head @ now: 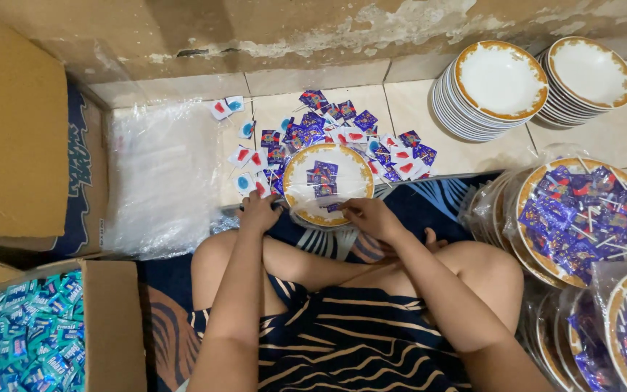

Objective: Placing small packets on plates and wrapping them in plastic film

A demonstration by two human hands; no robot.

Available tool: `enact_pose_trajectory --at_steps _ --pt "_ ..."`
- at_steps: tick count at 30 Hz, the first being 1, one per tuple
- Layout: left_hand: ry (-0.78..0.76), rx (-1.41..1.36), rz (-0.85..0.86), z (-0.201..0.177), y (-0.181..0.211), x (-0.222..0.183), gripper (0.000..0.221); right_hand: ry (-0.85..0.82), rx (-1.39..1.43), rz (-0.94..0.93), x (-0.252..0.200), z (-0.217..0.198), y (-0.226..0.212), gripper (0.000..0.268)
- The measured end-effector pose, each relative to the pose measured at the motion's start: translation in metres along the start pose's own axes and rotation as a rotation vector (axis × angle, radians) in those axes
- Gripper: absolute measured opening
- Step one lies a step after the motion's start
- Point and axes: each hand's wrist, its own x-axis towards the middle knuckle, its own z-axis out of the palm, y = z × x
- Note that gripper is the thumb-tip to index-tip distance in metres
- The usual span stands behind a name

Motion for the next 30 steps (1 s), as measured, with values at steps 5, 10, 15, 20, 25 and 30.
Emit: enact_pose_trajectory --at_steps 5,10,15,20,25,30 --pt "0.032 0.001 -0.032 0.025 -0.014 0.030 0.057 -0.017 -0.030 -0.032 0.003 0.005 0.003 0.027" --pt "0.146 -0.177 -0.023 0.027 -0.024 0.042 0.053 -0.015 -0.029 -0.021 0.001 0.002 0.002 0.030" --pt "0.476 -0.665 -0.104 0.007 -0.019 0.033 0.019 0.088 0.174 -0.022 0.001 -0.006 -0.007 0.025" --pt "0.367 -1.219 -0.071 0.010 -0.013 0.021 0.019 0.187 0.231 -0.017 0.001 -0.007 -0.010 0.019" --pt "0.034 -1.540 0.073 -0.002 0.012 -0.008 0.022 0.159 0.517 -0.044 -0.002 -0.010 -0.022 0.031" --pt "-0.239 -1.236 0.188 -0.022 0.035 -0.038 0.032 -0.052 0.627 0.025 -0.007 -0.001 -0.037 0.040"
